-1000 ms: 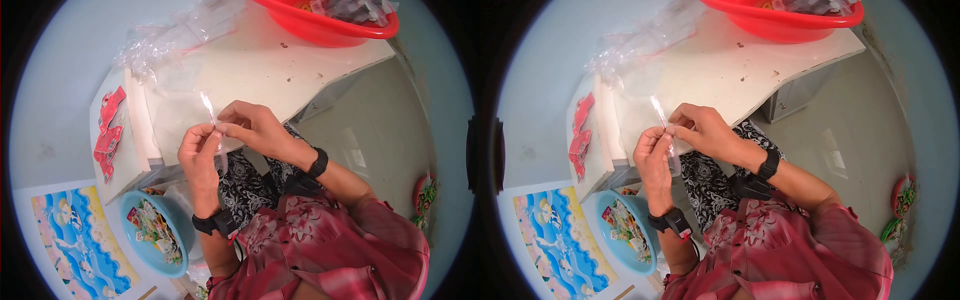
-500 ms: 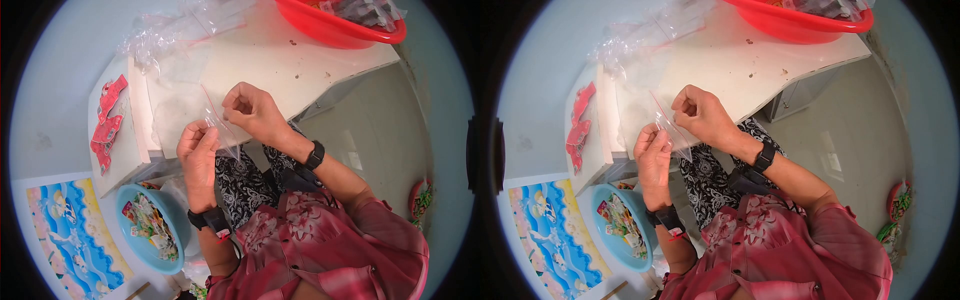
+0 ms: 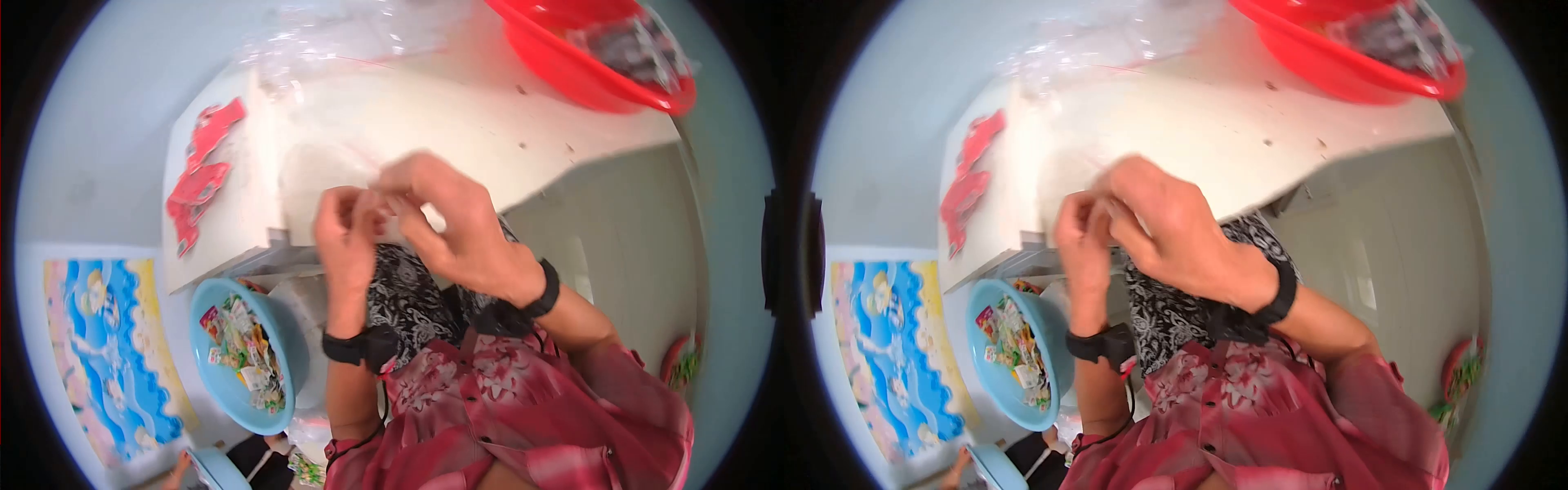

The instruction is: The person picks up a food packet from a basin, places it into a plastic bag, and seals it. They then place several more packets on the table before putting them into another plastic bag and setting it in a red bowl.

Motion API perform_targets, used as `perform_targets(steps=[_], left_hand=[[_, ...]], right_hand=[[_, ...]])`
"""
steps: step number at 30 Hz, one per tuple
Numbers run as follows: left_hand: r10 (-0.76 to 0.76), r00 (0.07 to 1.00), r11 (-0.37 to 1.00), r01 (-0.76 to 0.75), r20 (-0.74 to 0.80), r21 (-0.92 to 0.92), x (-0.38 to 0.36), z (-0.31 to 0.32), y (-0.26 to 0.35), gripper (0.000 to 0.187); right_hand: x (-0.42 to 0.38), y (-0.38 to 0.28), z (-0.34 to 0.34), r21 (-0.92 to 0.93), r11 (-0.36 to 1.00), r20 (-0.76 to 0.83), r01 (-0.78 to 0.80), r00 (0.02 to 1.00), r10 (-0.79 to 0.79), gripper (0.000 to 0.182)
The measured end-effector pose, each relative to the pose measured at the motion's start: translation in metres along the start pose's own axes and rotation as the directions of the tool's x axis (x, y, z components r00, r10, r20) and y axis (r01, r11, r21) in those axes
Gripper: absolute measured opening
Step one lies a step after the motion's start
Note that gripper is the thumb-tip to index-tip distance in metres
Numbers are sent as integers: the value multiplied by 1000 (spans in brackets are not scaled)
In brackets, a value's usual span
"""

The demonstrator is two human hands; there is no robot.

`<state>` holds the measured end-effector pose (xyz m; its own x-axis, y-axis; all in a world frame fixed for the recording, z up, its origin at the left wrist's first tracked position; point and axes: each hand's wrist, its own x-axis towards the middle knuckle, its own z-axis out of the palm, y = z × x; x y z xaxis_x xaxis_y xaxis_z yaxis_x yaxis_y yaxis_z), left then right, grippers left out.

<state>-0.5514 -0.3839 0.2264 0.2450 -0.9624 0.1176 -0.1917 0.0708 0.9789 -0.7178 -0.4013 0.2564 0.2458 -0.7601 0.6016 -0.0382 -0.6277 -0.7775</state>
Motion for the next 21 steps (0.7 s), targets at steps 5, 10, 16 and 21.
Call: perform_targets(steps=[5, 10, 16, 21], left_hand=[[56, 998, 997, -57, -9, -57, 19, 4, -20, 5], [29, 1000, 999, -28, 12, -42, 38, -5, -22, 5], [-34, 994, 989, 48, 105, -138, 46, -5, -32, 10], [220, 973, 972, -225, 77, 72, 54, -9, -50, 13]], right_hand=[[5, 46, 10, -295, 951, 62, -92, 991, 115, 32], [42, 36, 6, -160, 981, 147, -114, 979, 138, 22], [113, -11, 45, -315, 898, 375, 307, 909, -180, 16], [153, -22, 120, -343, 782, 543, 520, 789, -287, 27]])
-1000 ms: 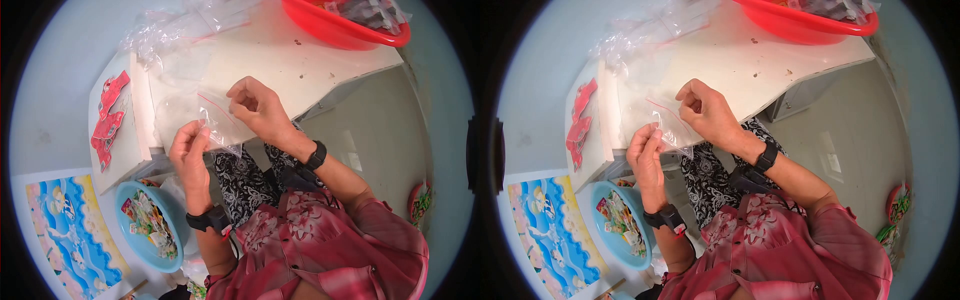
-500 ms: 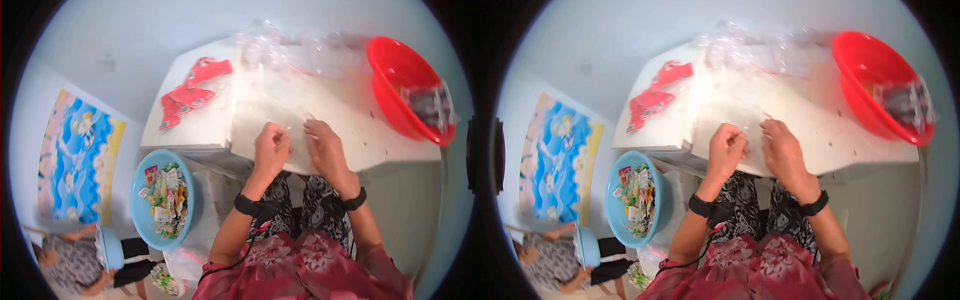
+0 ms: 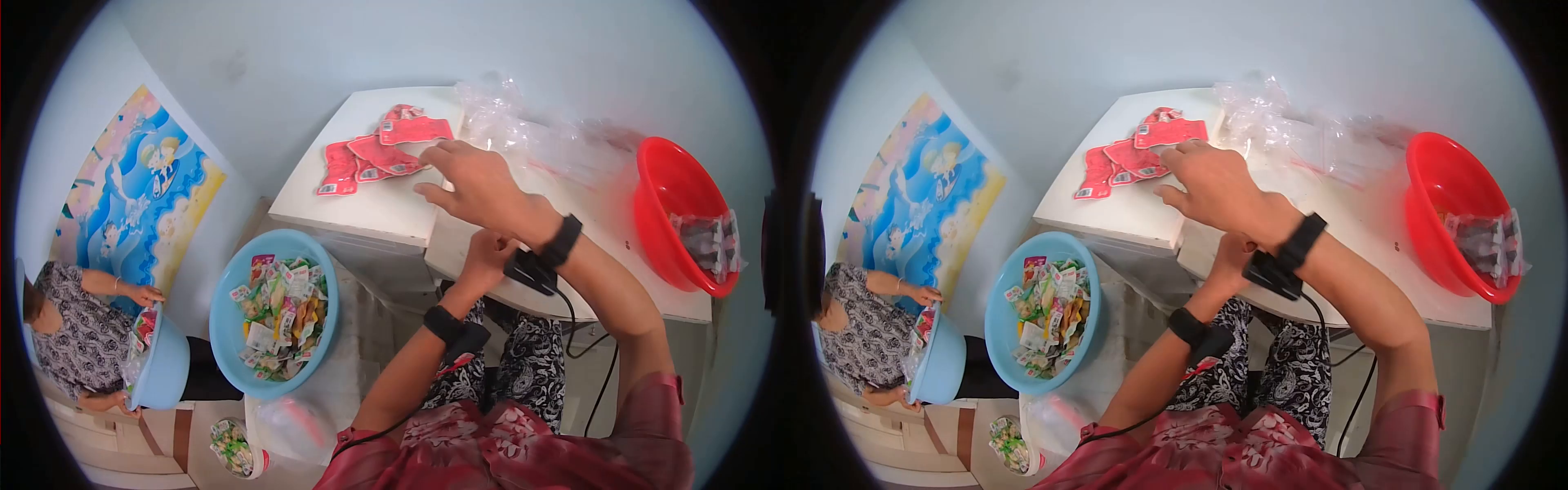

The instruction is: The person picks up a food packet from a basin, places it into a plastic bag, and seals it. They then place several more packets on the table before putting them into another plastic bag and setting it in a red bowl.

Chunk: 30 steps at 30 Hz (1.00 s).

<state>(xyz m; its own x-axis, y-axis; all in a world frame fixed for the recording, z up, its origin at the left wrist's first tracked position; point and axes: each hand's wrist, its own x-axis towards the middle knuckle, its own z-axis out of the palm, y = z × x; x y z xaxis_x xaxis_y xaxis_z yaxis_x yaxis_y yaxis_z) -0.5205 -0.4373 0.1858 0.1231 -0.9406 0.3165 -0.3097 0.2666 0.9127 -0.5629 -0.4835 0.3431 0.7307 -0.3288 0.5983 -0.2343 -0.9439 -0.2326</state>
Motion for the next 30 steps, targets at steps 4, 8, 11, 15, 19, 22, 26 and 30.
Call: perform_targets(steps=[4, 8, 11, 15, 19, 22, 26, 30], left_hand=[[238, 971, 960, -228, -40, 162, -3, -1, 3, 19], [272, 962, 952, -263, -37, 155, -1, 5, -8, 12], [68, 998, 995, -69, 6, 66, -1, 0, 15, 10], [-208, 978, 915, 195, 0, -354, -7, -3, 38, 5], [-204, 979, 946, 199, 5, -255, 0, 7, 7, 4], [-237, 971, 939, 230, 1, -256, -4, 6, 4, 9], [-232, 972, 951, 221, -27, -217, -5, 5, 16, 11], [-226, 972, 957, 208, -71, -203, -2, 11, 21, 10]], right_hand=[[34, 9, 48, -166, 984, 6, 67, 998, -67, 33], [45, 18, 69, -273, 958, 15, 89, 996, -88, 29], [44, 25, 64, -207, 975, -53, 77, 995, -90, 28], [33, 15, 21, 82, 987, -86, -138, 986, 145, 31], [-14, 15, -18, 634, 714, -53, -298, 904, 424, 36], [-77, 7, -55, 833, 451, -6, -320, 810, 586, 35], [-170, 9, -77, 889, 302, -40, -343, 600, 799, 30], [-243, 6, -82, 854, 247, -34, -457, 424, 905, 28]])
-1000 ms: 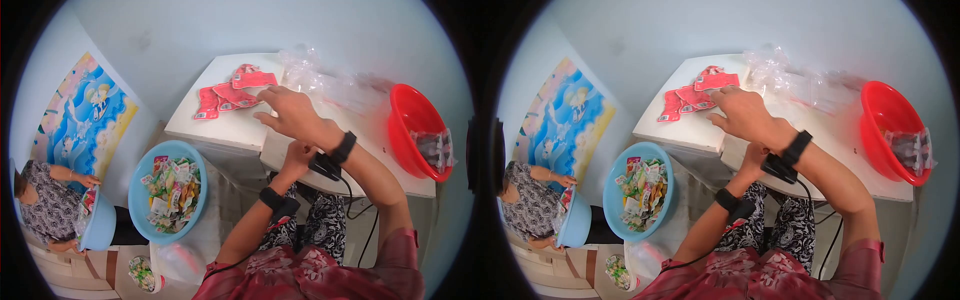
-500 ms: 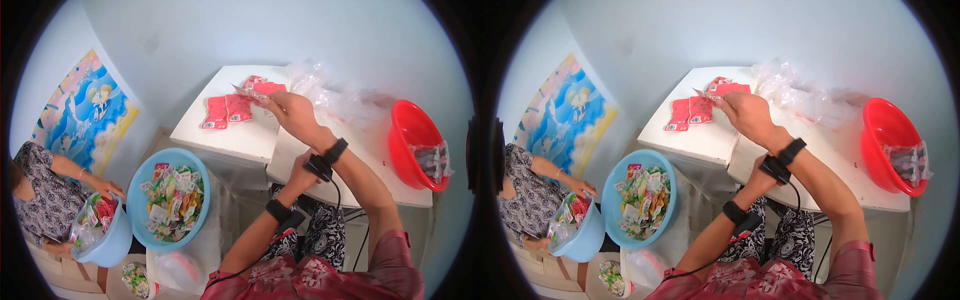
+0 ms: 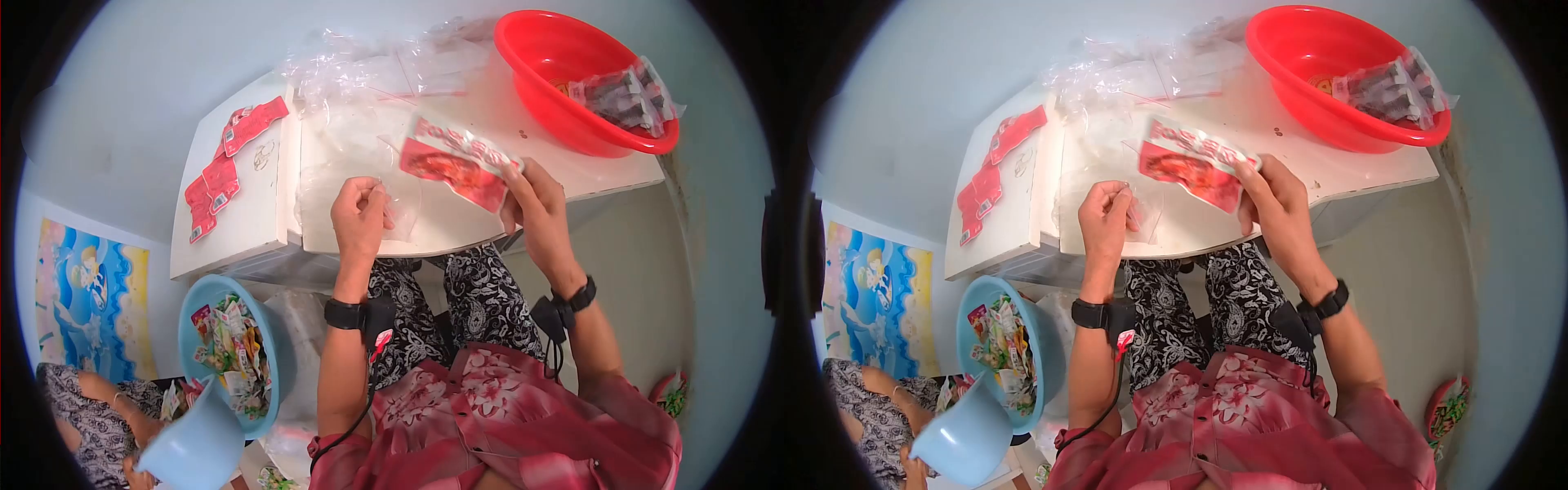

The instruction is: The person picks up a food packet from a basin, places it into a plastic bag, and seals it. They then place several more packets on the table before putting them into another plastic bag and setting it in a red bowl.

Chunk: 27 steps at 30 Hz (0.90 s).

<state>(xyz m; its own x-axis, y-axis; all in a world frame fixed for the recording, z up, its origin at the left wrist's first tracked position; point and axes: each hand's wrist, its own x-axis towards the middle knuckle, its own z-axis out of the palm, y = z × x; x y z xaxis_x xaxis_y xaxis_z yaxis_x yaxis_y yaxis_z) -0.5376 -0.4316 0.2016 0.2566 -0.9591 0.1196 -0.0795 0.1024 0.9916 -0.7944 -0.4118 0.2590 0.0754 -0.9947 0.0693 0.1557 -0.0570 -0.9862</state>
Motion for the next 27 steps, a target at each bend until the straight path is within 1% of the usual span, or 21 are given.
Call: perform_targets(steps=[3, 4, 5, 6, 7, 8, 9, 11, 13, 14, 16, 17, 20, 23, 26, 27], left_hand=[[40, 999, 998, -38, -31, 51, -4, 9, 3, 6], [96, 995, 992, -95, -15, 89, -2, 12, -2, 5], [151, 988, 979, -147, -18, 140, -2, 13, -9, 5], [308, 951, 929, -292, -38, 226, -1, 17, -9, 4], [453, 890, 849, -415, -45, 328, -3, 23, -9, 2], [437, 898, 860, -396, -60, 321, -8, 28, 1, 2], [426, 903, 848, -382, -46, 366, -9, 29, 2, 2], [499, 866, 822, -464, -25, 329, -13, 34, 12, 4], [416, 909, 872, -408, 31, 271, -16, 36, 18, 6], [437, 899, 864, -431, 39, 261, -16, 38, 21, 6], [492, 868, 839, -495, 71, 226, -23, 47, 31, 7], [496, 863, 831, -505, 100, 233, -24, 47, 34, 6], [502, 850, 818, -527, 163, 231, -29, 47, 41, 7], [477, 861, 807, -508, 176, 301, -26, 36, 46, 8], [462, 875, 790, -479, 143, 382, -24, 28, 40, 9], [453, 877, 788, -477, 159, 389, -25, 27, 39, 9]], right_hand=[[-11, 17, -13, -63, 998, 16, 5, 1000, -4, 27], [-13, 15, -8, -61, 998, 18, 22, 1000, -21, 27], [-12, 19, -7, -129, 991, 23, 39, 999, -36, 26], [-11, 26, -11, -189, 980, 53, 58, 997, -48, 26], [-8, 35, -12, -243, 966, 96, 84, 993, -62, 26], [-7, 38, -12, -236, 969, 104, 73, 993, -50, 25], [-6, 39, -11, -231, 971, 110, 66, 993, -41, 24], [-1, 38, -10, -258, 966, 122, 16, 992, 16, 24], [7, 42, -7, -172, 985, 119, -29, 992, 50, 24], [9, 42, -5, -134, 989, 99, -55, 993, 68, 24], [8, 33, -2, -146, 989, 167, -24, 985, 49, 24], [10, 31, 3, -159, 987, 198, -19, 979, 51, 25], [11, 29, 20, -225, 973, 306, -58, 943, 127, 26], [24, 31, 22, -245, 969, 332, -36, 936, 119, 25], [37, 39, 21, -213, 976, 354, -52, 927, 126, 25], [34, 40, 29, -233, 971, 365, -50, 921, 135, 25]])
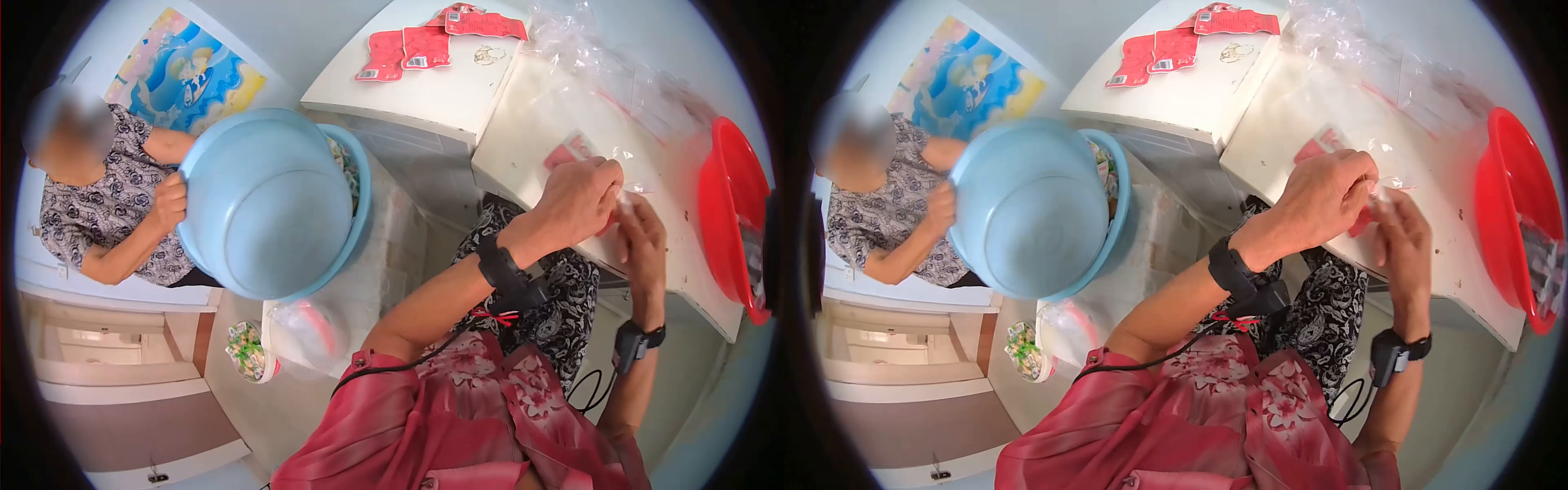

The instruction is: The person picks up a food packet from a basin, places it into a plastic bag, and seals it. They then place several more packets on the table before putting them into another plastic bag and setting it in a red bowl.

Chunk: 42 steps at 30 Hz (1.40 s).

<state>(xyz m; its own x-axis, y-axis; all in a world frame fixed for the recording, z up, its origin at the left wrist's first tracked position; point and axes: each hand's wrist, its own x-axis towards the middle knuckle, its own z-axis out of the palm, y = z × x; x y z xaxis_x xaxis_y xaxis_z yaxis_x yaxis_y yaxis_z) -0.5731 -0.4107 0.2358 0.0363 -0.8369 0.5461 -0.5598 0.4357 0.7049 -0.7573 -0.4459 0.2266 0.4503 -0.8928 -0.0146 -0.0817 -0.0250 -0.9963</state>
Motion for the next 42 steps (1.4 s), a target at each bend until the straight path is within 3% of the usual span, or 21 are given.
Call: perform_targets(steps=[2, 4, 7, 8, 10, 13, 17, 20, 22, 25, 28, 30, 32, 35, 38, 39, 42], left_hand=[[19, 999, 1000, -19, 35, 0, 0, 2, 1, 9], [38, 999, 999, -38, -1, 36, -3, 8, 1, 9], [59, 996, 996, -54, -72, 73, -6, 6, 12, 8], [76, 992, 990, -63, -99, 124, -8, 7, 17, 9], [108, 989, 976, -86, -104, 201, -11, 11, 26, 11], [176, 981, 949, -148, -79, 277, -15, 14, 28, 13], [183, 978, 957, -153, -102, 245, -14, 15, 37, 15], [198, 970, 970, -174, -139, 170, -12, 19, 32, 16], [193, 967, 978, -176, -166, 112, -11, 21, 32, 16], [101, 981, 994, -106, -166, -23, -13, 21, 39, 16], [60, 986, 997, -66, -156, -35, -14, 17, 39, 16], [100, 977, 992, -111, -190, -53, -11, 21, 34, 15], [142, 956, 987, -156, -256, -34, -8, 21, 29, 14], [65, 976, 998, -66, -207, 0, -8, 15, 28, 13], [39, 978, 999, -43, -204, -15, -8, 16, 27, 11], [61, 974, 998, -66, -217, -15, -7, 21, 25, 11], [96, 967, 995, -101, -238, -10, -6, 27, 21, 12]], right_hand=[[2, 1, 17, -53, 999, 10, -1, 1000, 1, 25], [12, 19, 15, -148, 960, 63, 239, 971, -233, 28], [10, 5, 20, -165, 969, 71, 185, 982, -175, 23], [9, 4, 21, -35, 992, 68, 121, 991, -118, 24], [14, 7, 17, -41, 994, 87, 100, 991, -97, 23], [16, 4, 16, 117, 992, 73, 45, 996, -54, 21], [16, 10, 15, 213, 977, 91, -21, 996, 1, 21], [18, 16, 19, 93, 991, 66, 95, 993, -101, 18], [17, 8, 28, -43, 968, 21, 249, 968, -248, 15], [14, 1, 29, -83, 965, 35, 250, 968, -248, 11], [21, 11, 21, -236, 930, 98, 280, 960, -264, 9], [25, 18, 16, -338, 872, 79, 355, 934, -349, 8], [24, 24, 20, -70, 971, -58, 228, 971, -232, 9], [36, 39, 14, -356, 858, 118, 371, 928, -352, 11], [36, 51, 14, -165, 945, 20, 284, 959, -284, 12], [36, 55, 13, 54, 986, -48, 160, 986, -157, 13], [43, 56, 5, -35, 994, -45, 100, 994, -102, 20]])
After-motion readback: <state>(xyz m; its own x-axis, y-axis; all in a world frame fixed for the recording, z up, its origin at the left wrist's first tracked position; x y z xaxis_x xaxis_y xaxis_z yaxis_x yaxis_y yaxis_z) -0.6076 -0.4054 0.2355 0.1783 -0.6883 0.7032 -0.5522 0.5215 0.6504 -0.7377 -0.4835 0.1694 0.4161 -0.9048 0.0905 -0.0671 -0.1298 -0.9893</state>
